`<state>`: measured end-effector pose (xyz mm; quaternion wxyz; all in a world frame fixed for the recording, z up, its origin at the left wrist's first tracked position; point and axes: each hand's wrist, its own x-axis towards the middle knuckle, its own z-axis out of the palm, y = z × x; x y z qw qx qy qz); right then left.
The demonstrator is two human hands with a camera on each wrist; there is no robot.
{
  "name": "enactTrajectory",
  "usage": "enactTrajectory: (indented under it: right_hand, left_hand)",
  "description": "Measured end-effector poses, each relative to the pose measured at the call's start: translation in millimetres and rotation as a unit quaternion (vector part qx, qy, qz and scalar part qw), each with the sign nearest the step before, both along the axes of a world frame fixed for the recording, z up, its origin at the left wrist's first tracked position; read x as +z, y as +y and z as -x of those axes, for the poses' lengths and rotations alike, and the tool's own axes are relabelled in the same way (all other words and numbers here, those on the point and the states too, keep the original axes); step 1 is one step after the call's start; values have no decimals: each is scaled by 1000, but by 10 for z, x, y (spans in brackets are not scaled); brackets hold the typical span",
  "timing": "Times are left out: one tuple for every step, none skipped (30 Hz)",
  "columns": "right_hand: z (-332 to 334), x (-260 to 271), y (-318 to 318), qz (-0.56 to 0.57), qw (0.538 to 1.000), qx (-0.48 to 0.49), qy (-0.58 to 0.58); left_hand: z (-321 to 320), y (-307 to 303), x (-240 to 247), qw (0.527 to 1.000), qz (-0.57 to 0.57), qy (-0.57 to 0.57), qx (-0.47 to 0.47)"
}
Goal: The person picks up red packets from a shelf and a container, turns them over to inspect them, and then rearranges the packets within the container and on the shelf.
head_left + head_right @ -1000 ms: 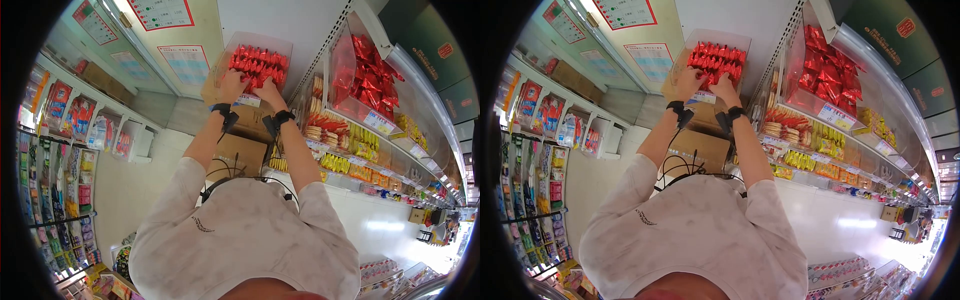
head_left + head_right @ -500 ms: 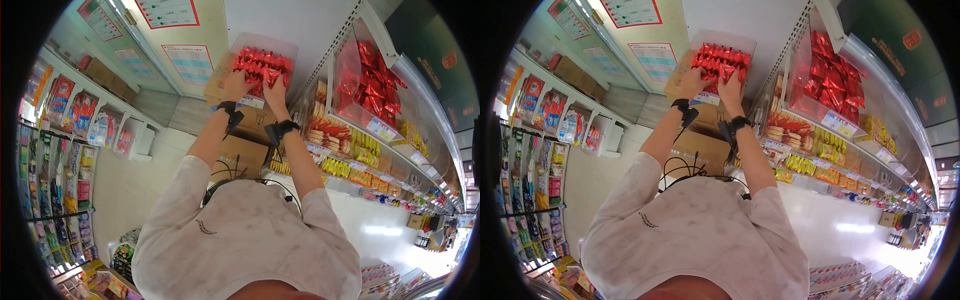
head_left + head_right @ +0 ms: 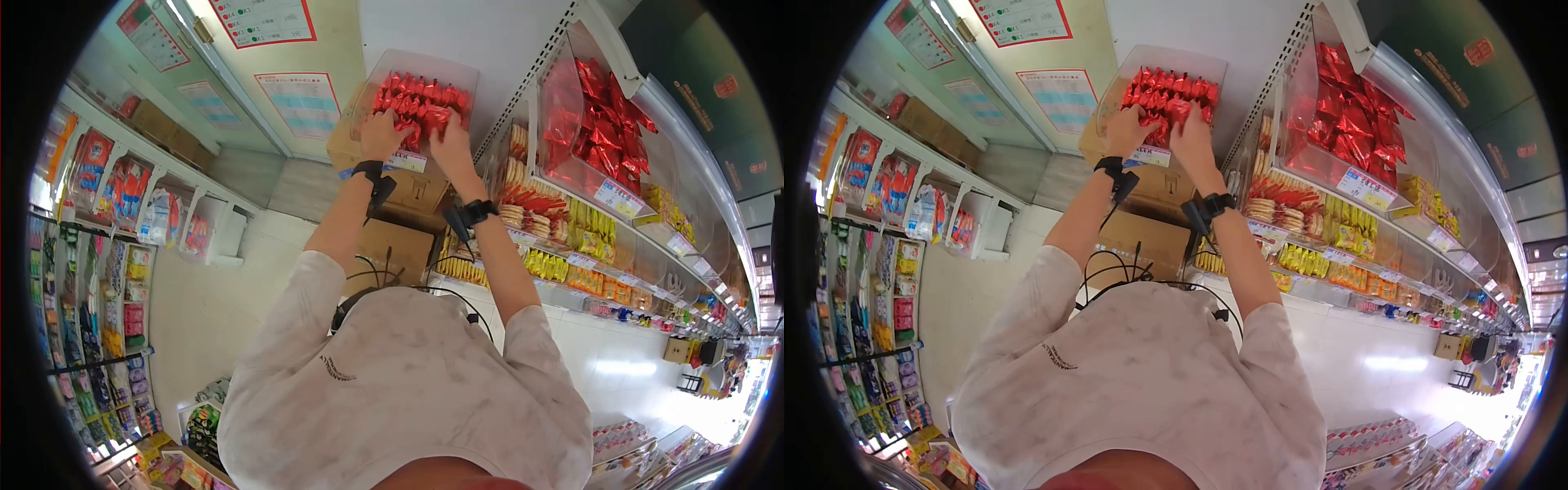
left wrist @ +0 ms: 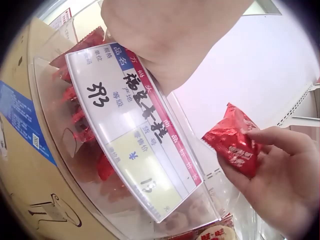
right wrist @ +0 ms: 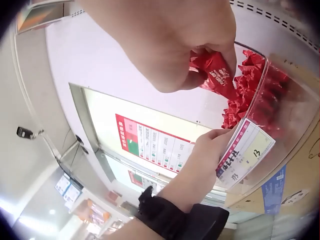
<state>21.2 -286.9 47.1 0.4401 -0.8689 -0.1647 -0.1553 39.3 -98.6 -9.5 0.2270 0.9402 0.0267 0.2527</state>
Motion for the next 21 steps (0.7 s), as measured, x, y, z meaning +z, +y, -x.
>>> enactTrajectory:
  right_hand:
    - [-5,-27,68,93,995,-34,-5]
    - [-33,-42,104,138,990,-32,24]
    - [-49,-21,129,181,981,-31,54]
    - [-60,-15,161,223,971,-32,84]
    - [-71,-6,215,241,965,-46,91]
    - [-73,-15,237,249,964,-39,90]
    - [-90,-50,235,258,961,-36,90]
    - [-127,-100,229,256,960,-15,113]
    - [-197,-220,231,257,959,-9,120]
    - [-231,-270,226,259,957,-1,133]
    - [-203,-286,206,232,963,-15,133]
    - [-270,-386,214,199,969,-14,148]
    - [-316,-431,198,163,974,-8,156]
    - [-382,-512,211,128,978,-3,162]
    - [-471,-499,231,122,964,25,234]
    - [-483,-533,253,98,965,-3,243]
    - [-475,-574,293,75,965,-27,250]
    - [-445,-593,319,51,964,-47,256]
    - [-348,-510,232,55,963,0,263]
    - [-225,-429,160,90,971,31,219]
    - [-129,-348,112,124,976,59,170]
  left_hand:
    - [-11,-4,-31,1000,-2,3,3]
    - [-12,-9,-70,1000,-3,7,6]
    - [-5,-13,-89,1000,0,19,1]
    - [-9,-2,-95,1000,2,30,-4]
    - [-37,15,-82,999,3,38,-12]
    - [-32,20,-45,999,-7,38,-9]
    - [7,23,-1,999,-16,37,-11]
    - [17,8,26,999,-24,34,-17]
    - [10,8,11,999,-24,30,-24]
    - [-9,34,-10,999,-22,26,-32]
    - [-33,67,-38,999,-17,15,-37]
    - [-48,73,-79,999,-11,6,-41]
    - [-42,52,-50,999,-7,26,-33]
    - [-16,9,33,999,-4,49,-23]
    - [1,-25,91,997,-3,71,-25]
    - [15,-29,159,995,-4,93,-22]
    - [33,-56,211,993,-5,113,-15]
    - [57,-108,223,997,30,66,-32]
    - [96,-148,216,997,63,19,-47]
    - [111,-161,238,993,95,-31,-63]
    - [50,-120,90,975,55,-117,-182]
